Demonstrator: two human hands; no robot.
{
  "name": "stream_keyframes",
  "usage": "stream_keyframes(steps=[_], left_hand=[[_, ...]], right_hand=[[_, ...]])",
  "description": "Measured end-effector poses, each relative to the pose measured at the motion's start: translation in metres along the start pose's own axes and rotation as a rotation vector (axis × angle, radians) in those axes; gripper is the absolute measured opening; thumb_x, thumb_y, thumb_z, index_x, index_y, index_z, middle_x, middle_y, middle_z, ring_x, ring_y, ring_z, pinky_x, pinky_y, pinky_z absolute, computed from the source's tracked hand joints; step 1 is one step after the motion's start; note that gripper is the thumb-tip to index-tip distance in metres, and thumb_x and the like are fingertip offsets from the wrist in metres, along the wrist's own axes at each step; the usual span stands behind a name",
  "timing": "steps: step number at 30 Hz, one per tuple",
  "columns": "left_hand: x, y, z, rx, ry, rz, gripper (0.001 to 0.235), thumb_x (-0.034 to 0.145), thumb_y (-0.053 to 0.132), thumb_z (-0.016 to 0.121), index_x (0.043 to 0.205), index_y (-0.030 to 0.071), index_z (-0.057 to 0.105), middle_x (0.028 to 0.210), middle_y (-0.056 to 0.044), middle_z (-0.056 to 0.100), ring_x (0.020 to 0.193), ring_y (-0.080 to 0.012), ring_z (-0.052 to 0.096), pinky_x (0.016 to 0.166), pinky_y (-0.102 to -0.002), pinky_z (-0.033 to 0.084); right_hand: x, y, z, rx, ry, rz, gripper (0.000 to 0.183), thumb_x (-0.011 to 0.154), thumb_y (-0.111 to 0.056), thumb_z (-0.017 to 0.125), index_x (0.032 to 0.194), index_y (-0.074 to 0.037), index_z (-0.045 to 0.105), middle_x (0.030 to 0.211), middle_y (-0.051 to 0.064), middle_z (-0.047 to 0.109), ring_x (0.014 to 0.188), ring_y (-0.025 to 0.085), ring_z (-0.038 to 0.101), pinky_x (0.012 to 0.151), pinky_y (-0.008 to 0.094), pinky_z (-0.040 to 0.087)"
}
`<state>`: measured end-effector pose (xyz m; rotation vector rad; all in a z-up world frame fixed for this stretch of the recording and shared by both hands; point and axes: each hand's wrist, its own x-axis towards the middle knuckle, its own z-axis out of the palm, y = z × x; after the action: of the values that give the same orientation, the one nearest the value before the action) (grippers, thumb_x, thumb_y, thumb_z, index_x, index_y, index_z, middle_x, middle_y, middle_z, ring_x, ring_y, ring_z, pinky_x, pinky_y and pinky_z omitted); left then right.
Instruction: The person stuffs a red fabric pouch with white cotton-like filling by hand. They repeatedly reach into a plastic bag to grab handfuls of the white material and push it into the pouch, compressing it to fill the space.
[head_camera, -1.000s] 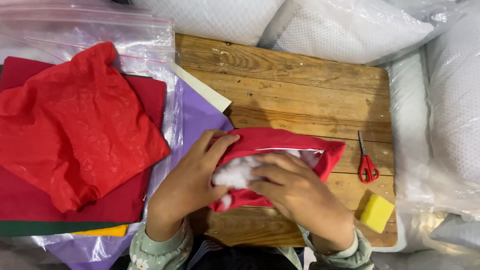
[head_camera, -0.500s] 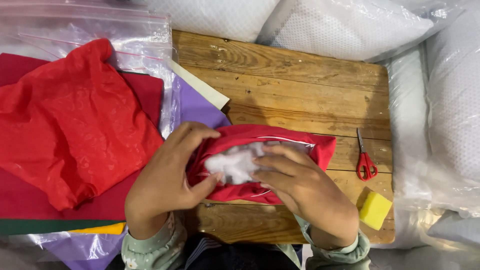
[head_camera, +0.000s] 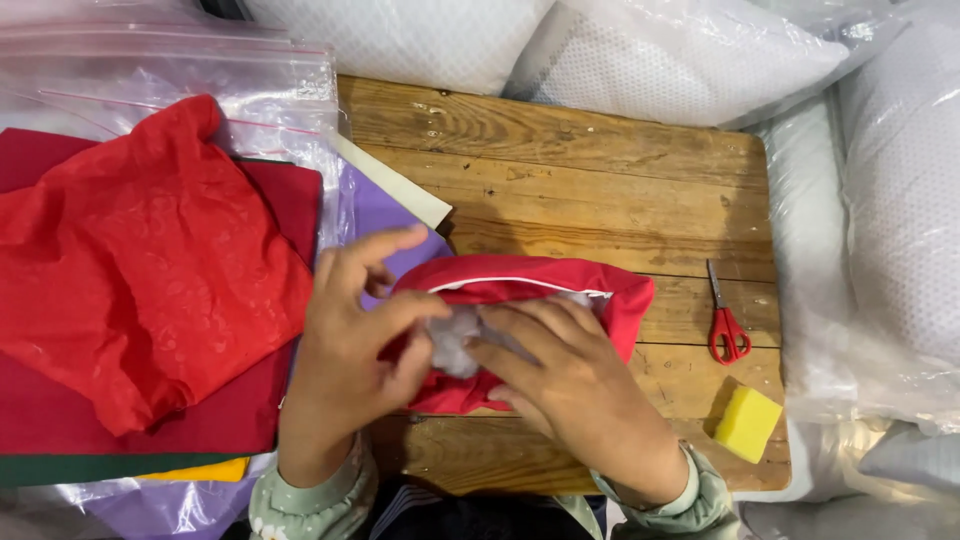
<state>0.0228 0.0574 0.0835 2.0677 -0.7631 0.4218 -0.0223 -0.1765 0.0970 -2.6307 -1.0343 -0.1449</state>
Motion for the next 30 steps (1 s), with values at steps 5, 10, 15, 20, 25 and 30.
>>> stream_keyframes(steps=[5, 10, 15, 20, 25, 30], left_hand=[[-0.007, 0.019, 0.046, -0.170, -0.247, 0.138, 0.006, 0.083, -0.001, 0.061, 0.089, -0.001, 0.060, 0.103, -0.015, 0.059, 0.085, -0.0329, 0.061, 0.075, -0.043, 0.055], [-0.031, -0.015, 0.089, 0.288, -0.482, -0.227, 0.020, 0.072, 0.009, 0.068, 0.090, 0.005, 0.075, 0.093, -0.013, 0.072, 0.093, -0.0333, 0.067, 0.081, -0.043, 0.055], [-0.019, 0.015, 0.057, 0.066, -0.498, -0.243, 0.026, 0.078, 0.026, 0.069, 0.063, 0.004, 0.071, 0.063, -0.016, 0.067, 0.063, -0.0376, 0.066, 0.059, -0.045, 0.052], [-0.006, 0.028, 0.042, -0.061, -0.300, 0.071, 0.018, 0.093, 0.014, 0.067, 0.084, -0.002, 0.070, 0.082, -0.016, 0.066, 0.088, -0.0369, 0.068, 0.082, -0.043, 0.056], [-0.035, -0.002, 0.089, 0.079, -0.569, -0.058, 0.045, 0.076, 0.012, 0.081, 0.116, -0.002, 0.065, 0.130, -0.024, 0.057, 0.117, -0.0430, 0.058, 0.096, -0.049, 0.051], [-0.052, -0.028, 0.121, 0.404, -0.626, -0.244, 0.043, 0.074, 0.003, 0.073, 0.117, 0.005, 0.065, 0.103, -0.011, 0.067, 0.096, -0.0306, 0.068, 0.083, -0.041, 0.054]], right_hand=[[0.003, 0.022, 0.028, 0.082, -0.054, 0.226, 0.028, 0.086, -0.014, 0.063, 0.113, -0.004, 0.065, 0.107, 0.010, 0.063, 0.101, 0.033, 0.058, 0.087, 0.049, 0.046], [-0.028, 0.055, 0.056, -0.093, -0.289, 0.398, 0.026, 0.079, -0.031, 0.077, 0.103, -0.021, 0.078, 0.115, 0.005, 0.067, 0.102, 0.030, 0.069, 0.084, 0.040, 0.057], [-0.043, 0.033, 0.016, -0.125, -0.340, 0.604, 0.035, 0.072, -0.036, 0.086, 0.103, -0.024, 0.076, 0.107, 0.000, 0.073, 0.104, 0.026, 0.073, 0.083, 0.041, 0.060], [-0.032, 0.010, -0.018, 0.056, -0.125, 0.383, 0.052, 0.078, -0.016, 0.078, 0.129, -0.017, 0.067, 0.124, 0.012, 0.066, 0.120, 0.036, 0.064, 0.097, 0.045, 0.055], [-0.026, 0.028, 0.017, 0.147, -0.177, 0.403, 0.031, 0.094, -0.010, 0.060, 0.125, -0.015, 0.066, 0.103, 0.009, 0.072, 0.105, 0.031, 0.072, 0.090, 0.043, 0.059], [-0.022, 0.046, 0.036, -0.092, -0.425, 0.465, 0.019, 0.081, -0.017, 0.072, 0.098, -0.026, 0.074, 0.078, 0.003, 0.076, 0.082, 0.028, 0.077, 0.072, 0.043, 0.061]])
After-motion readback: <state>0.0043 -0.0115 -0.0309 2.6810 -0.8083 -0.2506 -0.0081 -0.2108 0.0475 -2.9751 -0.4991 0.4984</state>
